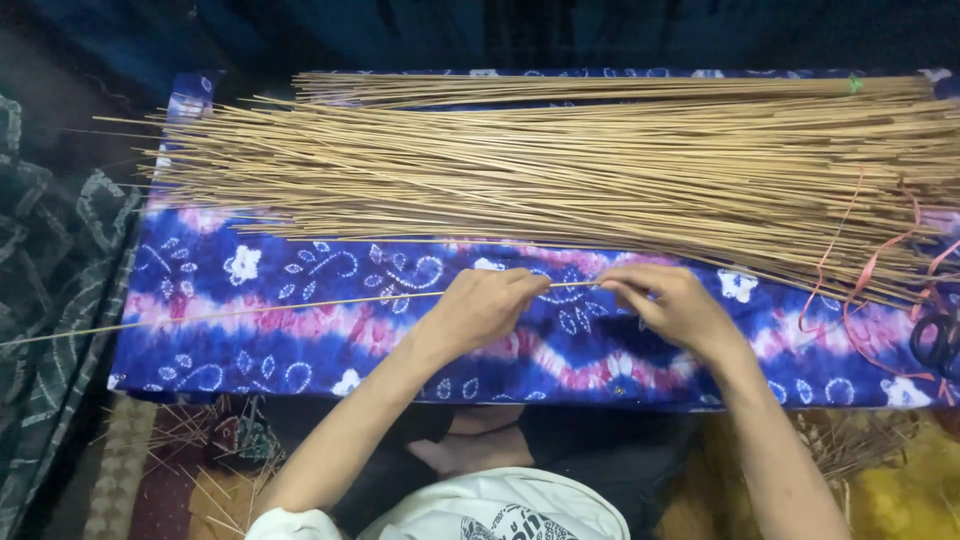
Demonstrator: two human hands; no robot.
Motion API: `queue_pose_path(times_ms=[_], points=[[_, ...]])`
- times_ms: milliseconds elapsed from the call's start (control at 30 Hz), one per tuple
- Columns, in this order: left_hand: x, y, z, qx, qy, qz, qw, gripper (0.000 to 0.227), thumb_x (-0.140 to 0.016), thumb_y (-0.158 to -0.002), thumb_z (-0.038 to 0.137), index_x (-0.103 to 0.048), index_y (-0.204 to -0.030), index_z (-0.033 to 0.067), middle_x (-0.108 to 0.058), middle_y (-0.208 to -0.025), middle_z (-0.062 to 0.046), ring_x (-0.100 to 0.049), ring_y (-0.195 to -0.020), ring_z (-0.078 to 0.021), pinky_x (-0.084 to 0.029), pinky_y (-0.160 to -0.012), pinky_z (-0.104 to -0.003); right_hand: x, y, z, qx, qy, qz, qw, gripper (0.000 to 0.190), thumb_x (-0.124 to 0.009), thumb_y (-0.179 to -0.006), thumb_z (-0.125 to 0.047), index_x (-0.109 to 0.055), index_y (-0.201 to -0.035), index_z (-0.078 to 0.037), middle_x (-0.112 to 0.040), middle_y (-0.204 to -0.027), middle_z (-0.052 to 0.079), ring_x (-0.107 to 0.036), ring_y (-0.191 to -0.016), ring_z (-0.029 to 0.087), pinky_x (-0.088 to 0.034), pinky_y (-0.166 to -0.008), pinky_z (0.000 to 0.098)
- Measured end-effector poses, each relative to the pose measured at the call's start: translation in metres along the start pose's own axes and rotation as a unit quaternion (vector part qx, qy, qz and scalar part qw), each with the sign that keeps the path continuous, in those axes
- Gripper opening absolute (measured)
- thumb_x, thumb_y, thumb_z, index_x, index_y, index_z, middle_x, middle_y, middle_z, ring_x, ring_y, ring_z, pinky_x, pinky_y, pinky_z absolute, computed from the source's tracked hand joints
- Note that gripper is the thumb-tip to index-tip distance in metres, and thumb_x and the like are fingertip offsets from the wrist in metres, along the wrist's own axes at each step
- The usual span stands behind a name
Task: Weaving thin wooden sticks into a mat or screen using a manual guide setup on a patterned cloth.
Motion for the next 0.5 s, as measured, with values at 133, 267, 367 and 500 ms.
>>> queue_pose_path(times_ms=[133, 267, 367, 500], points=[[0.007, 0.008, -0.011, 0.034, -0.031, -0.017, 0.999, 0.021, -0.061, -0.091, 0.01, -0.065, -0.11, 0.017, -0.068, -0.08, -0.004, -0.071, -0.069, -0.0332, -0.057, -0.057, -0.046, 0.032, 0.013, 0.044, -0.117, 0.018, 0.087, 0.989, 0.017, -0.061, -0.109, -0.01, -0.076, -0.115, -0.014, -0.074, -0.075, 0.004, -0.071, -0.063, 0.018, -0.056, -0.071, 0.0333], [0.0, 0.008, 0.0, 0.049, -0.027, -0.039, 0.998, 0.014, -0.053, -0.1, 0.019, -0.066, -0.107, 0.0179, -0.07, -0.079, -0.005, -0.072, -0.069, -0.0347, -0.058, -0.057, -0.048, 0.003, 0.003, -0.018, -0.008, 0.023, 0.063, 0.998, 0.024, -0.071, -0.095, -0.008, -0.074, -0.119, -0.009, -0.078, -0.099, 0.012, -0.075, -0.091, 0.033, -0.058, -0.082, 0.0428], [0.003, 0.008, 0.0, 0.048, -0.041, -0.042, 0.997, 0.015, -0.051, -0.102, 0.023, -0.065, -0.106, 0.0183, -0.071, -0.077, -0.004, -0.073, -0.069, -0.0342, -0.058, -0.056, -0.048, 0.001, -0.003, -0.016, 0.008, 0.009, 0.048, 0.999, 0.024, -0.075, -0.092, -0.008, -0.075, -0.116, -0.009, -0.078, -0.095, 0.014, -0.075, -0.087, 0.034, -0.059, -0.081, 0.0456], [0.011, 0.016, -0.006, 0.068, -0.044, -0.035, 0.996, 0.015, -0.055, -0.103, 0.028, -0.065, -0.099, 0.0164, -0.073, -0.075, -0.006, -0.073, -0.067, -0.0344, -0.058, -0.055, -0.048, 0.014, -0.002, 0.01, -0.033, 0.029, 0.138, 0.989, 0.021, -0.064, -0.106, -0.007, -0.076, -0.122, -0.012, -0.079, -0.094, 0.005, -0.075, -0.091, 0.025, -0.056, -0.086, 0.0368]])
Point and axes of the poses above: each hand's wrist, its own y-axis away from the middle knuckle, its own x-axis out of the back of the hand, z = x × y, the point moved 1 cm from there along -y, towards the middle knuckle
